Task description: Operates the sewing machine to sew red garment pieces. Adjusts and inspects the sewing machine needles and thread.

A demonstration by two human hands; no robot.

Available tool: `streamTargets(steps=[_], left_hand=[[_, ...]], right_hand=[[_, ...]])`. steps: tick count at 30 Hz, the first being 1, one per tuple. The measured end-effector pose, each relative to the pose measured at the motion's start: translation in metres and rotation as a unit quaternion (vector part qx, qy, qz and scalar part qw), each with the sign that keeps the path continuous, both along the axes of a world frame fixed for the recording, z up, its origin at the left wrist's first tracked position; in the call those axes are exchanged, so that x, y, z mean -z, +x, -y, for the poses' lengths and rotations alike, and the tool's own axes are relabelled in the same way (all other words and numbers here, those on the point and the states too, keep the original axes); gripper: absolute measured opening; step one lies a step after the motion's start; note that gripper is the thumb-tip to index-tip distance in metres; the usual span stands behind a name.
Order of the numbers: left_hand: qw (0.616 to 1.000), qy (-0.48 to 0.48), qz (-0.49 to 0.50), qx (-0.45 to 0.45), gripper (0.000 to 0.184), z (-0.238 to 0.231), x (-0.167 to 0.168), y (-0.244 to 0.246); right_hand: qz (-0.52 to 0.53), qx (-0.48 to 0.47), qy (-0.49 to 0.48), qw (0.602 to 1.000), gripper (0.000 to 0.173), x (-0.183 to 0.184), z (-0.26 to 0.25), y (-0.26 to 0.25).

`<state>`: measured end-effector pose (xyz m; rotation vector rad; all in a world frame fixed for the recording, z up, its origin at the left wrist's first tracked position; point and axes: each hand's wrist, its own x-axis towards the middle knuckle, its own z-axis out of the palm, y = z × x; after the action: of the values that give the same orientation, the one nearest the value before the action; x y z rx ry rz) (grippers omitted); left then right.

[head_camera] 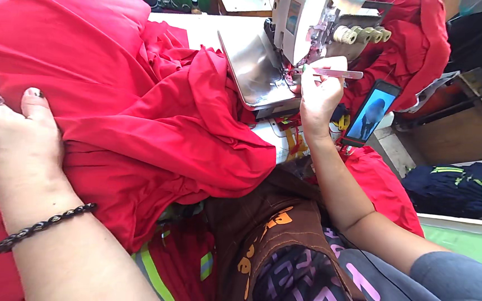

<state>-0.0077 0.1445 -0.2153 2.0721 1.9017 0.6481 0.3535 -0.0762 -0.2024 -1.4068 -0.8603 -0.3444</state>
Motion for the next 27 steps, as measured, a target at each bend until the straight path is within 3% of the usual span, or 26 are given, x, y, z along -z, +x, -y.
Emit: streamTargets(steps=[27], left_hand=[[1.000,0.006,0.010,0.017,0.067,-0.0013,0.0014,-0.0008]], right_hand=[[0.016,0.021,-0.024,0.999,0.005,0.0039,0.0001,0.0019]])
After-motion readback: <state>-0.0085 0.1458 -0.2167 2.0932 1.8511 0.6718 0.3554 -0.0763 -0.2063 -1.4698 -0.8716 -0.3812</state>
